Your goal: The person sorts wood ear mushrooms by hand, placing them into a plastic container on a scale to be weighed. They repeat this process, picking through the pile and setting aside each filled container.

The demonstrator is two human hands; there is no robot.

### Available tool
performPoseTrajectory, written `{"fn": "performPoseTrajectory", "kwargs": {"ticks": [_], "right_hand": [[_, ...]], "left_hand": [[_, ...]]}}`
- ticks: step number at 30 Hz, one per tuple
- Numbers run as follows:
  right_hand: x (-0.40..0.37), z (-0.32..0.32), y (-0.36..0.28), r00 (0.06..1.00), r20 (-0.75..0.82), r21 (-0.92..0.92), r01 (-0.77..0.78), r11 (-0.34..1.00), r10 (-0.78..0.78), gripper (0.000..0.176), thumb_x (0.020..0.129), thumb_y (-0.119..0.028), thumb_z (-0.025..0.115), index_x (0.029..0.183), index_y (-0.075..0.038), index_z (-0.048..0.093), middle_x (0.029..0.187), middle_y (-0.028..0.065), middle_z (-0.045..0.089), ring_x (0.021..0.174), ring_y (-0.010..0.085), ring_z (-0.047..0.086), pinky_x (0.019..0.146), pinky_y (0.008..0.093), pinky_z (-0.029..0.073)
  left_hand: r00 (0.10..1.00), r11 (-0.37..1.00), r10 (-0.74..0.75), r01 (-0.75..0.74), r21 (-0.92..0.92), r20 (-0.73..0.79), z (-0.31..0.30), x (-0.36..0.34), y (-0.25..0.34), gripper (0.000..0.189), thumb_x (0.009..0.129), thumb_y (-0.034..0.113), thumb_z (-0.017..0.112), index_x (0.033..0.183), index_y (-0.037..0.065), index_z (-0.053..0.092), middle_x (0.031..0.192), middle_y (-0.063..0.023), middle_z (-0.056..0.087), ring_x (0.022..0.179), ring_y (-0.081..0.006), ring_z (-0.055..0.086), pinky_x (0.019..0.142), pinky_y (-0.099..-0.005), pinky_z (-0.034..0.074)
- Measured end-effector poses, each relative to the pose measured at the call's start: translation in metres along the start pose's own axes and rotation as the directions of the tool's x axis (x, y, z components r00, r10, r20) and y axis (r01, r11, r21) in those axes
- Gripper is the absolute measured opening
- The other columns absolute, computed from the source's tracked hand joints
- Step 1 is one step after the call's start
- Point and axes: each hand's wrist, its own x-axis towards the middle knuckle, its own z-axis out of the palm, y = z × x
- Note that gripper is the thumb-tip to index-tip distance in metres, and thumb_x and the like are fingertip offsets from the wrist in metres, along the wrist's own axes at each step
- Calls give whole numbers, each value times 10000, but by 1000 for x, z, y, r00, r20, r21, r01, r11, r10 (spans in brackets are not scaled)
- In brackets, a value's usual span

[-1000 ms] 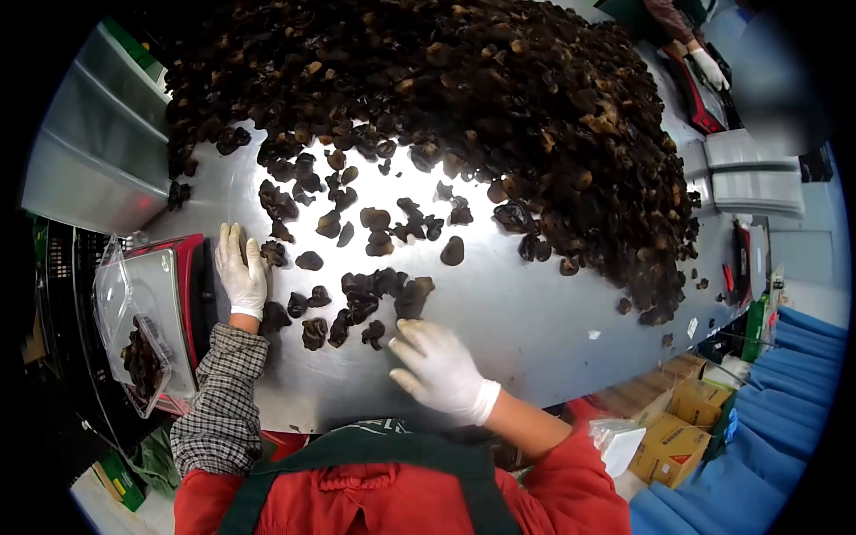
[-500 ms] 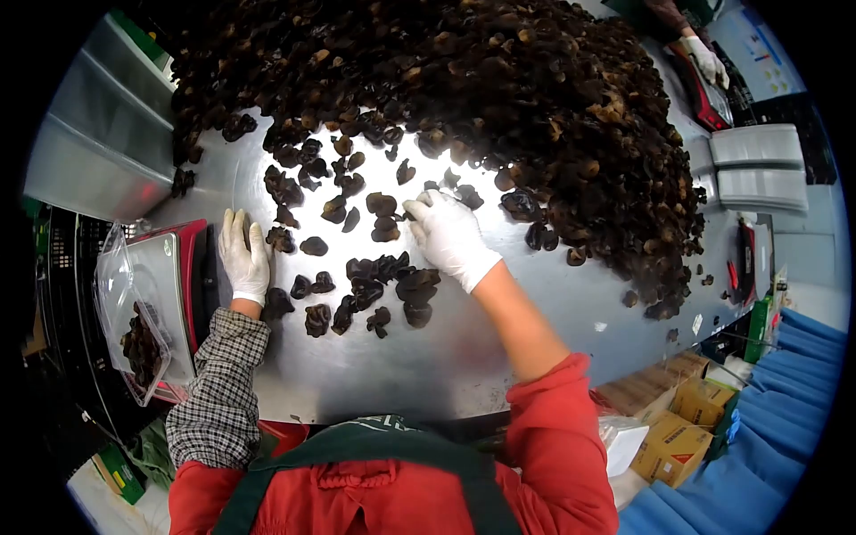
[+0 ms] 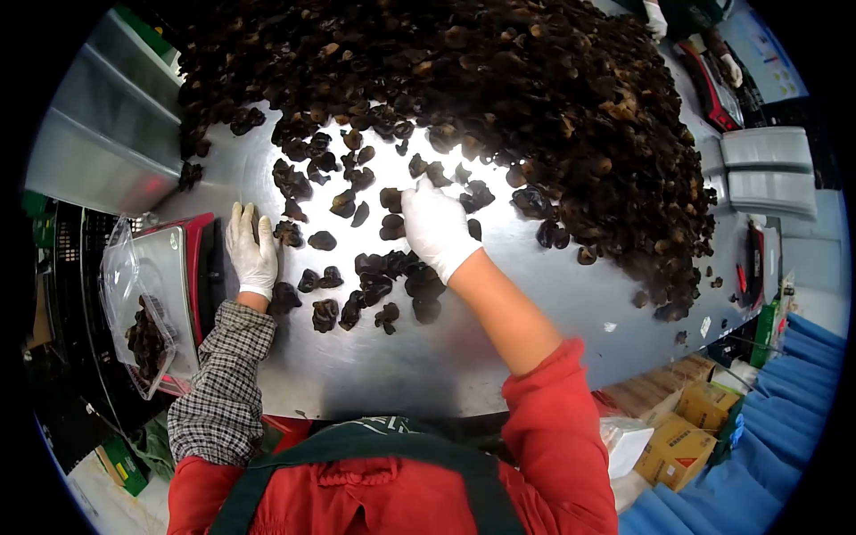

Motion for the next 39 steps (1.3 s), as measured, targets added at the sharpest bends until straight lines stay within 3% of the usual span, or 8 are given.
{"fn": "performPoseTrajectory", "kwargs": {"ticks": [15,23,30,33,35,36,37,39], "right_hand": [[-2,5,-1,988,45,100,-152,983,148,221,821,-143,589,983,7,600,1031,219,563,943,368,605,786,445,526],[11,-2,-14,947,132,23,-298,954,293,252,833,-116,560,1032,34,594,1096,216,589,1016,358,602,852,400,513],[8,10,-9,948,0,-86,-319,944,320,236,844,-94,527,1036,16,608,1025,180,632,1007,302,618,803,369,533],[-4,9,6,904,-73,293,-385,875,422,194,792,-95,556,953,-9,622,900,192,654,819,297,652,790,368,520],[-20,-8,13,839,-26,647,-400,649,544,138,767,-88,551,855,-17,629,776,140,658,726,212,622,738,328,498],[-34,-27,14,820,13,664,-435,608,572,129,768,-87,563,844,-5,627,775,102,648,710,160,587,711,293,484],[-54,-28,27,847,-81,757,-291,585,526,133,766,-101,591,850,-3,625,753,73,633,702,145,576,679,281,475],[-108,-43,48,832,-45,755,-334,564,553,106,803,-113,615,821,-10,597,696,14,551,646,92,503,602,248,430]], "left_hand": [[999,999,45,-45,9,2,3,0,-4,517,947,401,456,1238,-17,544,1365,-217,450,1293,-360,365,1107,-466,220],[998,998,55,-55,30,6,2,0,-4,526,961,417,411,1234,-9,558,1357,-220,464,1289,-359,381,1097,-442,245],[998,998,57,-57,9,-17,3,0,-4,521,954,414,433,1222,-12,566,1357,-229,464,1288,-361,386,1100,-442,240],[999,995,45,-46,-85,-13,3,1,-7,527,921,415,499,1238,-3,551,1356,-220,461,1303,-363,366,1112,-471,214],[1000,984,14,-18,-177,-25,-2,0,-4,519,912,398,525,1234,-8,550,1348,-227,467,1291,-373,381,1112,-470,218],[999,974,-1,-7,-225,-33,-4,1,-2,515,908,390,538,1231,-11,550,1344,-230,469,1285,-379,389,1111,-470,221],[998,944,-27,8,-329,-53,-3,1,-3,484,883,326,600,1217,-21,554,1331,-238,481,1260,-386,422,1103,-462,248],[997,904,14,-43,-426,-71,-18,-8,10,454,864,262,634,1212,-20,559,1310,-239,496,1235,-385,446,1077,-460,293]]}}
